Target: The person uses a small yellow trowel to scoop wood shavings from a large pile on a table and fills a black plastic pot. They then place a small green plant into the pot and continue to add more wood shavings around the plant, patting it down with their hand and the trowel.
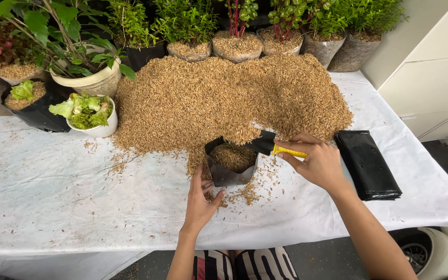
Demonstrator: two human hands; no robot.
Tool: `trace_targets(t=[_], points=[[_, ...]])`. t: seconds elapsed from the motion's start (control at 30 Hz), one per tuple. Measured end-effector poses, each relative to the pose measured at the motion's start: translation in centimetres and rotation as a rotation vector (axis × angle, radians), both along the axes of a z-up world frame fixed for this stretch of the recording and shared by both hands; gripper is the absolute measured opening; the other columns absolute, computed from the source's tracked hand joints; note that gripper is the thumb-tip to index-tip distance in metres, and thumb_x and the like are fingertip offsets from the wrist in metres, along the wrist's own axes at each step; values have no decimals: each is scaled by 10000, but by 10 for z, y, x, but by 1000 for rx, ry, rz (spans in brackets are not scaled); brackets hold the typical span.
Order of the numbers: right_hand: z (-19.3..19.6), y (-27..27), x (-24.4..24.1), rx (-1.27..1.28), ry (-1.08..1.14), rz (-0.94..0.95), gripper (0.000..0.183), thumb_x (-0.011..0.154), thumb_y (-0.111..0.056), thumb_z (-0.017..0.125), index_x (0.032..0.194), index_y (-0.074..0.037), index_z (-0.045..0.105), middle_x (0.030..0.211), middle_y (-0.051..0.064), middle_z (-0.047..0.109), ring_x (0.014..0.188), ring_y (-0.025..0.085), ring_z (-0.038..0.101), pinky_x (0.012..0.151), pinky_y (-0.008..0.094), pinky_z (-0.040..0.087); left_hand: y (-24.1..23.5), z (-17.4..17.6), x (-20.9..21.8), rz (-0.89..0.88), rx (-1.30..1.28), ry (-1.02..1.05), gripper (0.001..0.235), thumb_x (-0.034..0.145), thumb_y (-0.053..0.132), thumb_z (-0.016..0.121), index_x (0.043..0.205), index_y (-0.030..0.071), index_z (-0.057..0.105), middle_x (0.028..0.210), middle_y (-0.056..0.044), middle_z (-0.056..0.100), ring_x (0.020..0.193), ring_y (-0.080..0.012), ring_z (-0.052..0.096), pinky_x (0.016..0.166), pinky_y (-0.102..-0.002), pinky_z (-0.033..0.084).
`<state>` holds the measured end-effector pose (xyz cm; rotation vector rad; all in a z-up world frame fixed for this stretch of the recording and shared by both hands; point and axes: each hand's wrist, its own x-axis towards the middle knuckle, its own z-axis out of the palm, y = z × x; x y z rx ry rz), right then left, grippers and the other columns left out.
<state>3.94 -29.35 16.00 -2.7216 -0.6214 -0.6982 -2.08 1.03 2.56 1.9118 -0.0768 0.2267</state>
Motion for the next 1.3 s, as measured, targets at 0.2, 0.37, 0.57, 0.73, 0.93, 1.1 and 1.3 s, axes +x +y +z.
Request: trace_targets(t=[0.2,0.37,0.57,0.73,0.93,1.1,1.3], points=[[-2,-3,-6,-53,-11,21,247,924,-471,680,1160,-497,747,1018,-186,667,720,91,689,458,316,401,0,0,-3,-4,5,1,988,849,245,791,1603,132,163,1451,-170,479,1174,-249,637,1041,-390,559],[0,-6,-6,-56,29,33,284,908,-478,690,1187,-507,733,1026,-190,677,741,86,691,503,318,437,-1,-1,-3,-6,4,5,992,849,238,790,1604,132,155,1483,-175,455,1173,-247,631,1040,-388,556],[3,-12,-2,-86,43,7,285,905,-505,678,1185,-526,728,1049,-183,688,758,92,695,515,326,450,-1,1,-3,-3,-1,13,981,856,212,784,1606,134,157,1462,-160,460,1173,-237,627,1037,-381,557],[5,-15,-2,-102,-28,-15,267,913,-469,695,1173,-512,738,1010,-174,679,853,85,686,495,325,457,-1,0,-5,5,-12,43,1003,840,207,802,1610,142,162,1350,-173,553,1186,-245,646,1054,-382,542],[8,-20,0,-118,-158,-27,212,938,-476,699,1138,-471,770,981,-169,664,827,92,674,522,316,490,-1,-1,-4,8,-6,20,1001,843,220,800,1609,140,159,1415,-168,508,1172,-237,634,1046,-383,549],[12,-25,-2,-116,-150,-54,211,936,-487,700,1135,-474,770,1003,-164,666,863,92,668,498,311,460,0,1,-5,4,-18,1,1000,846,211,796,1609,142,154,1428,-170,496,1155,-237,634,1038,-374,558],[11,-24,-4,-121,-165,-80,215,927,-494,713,1133,-472,771,988,-161,664,844,100,669,491,327,473,-1,-1,-4,0,-22,-18,966,858,239,782,1601,121,175,1415,-166,497,1148,-225,629,1024,-368,571]])
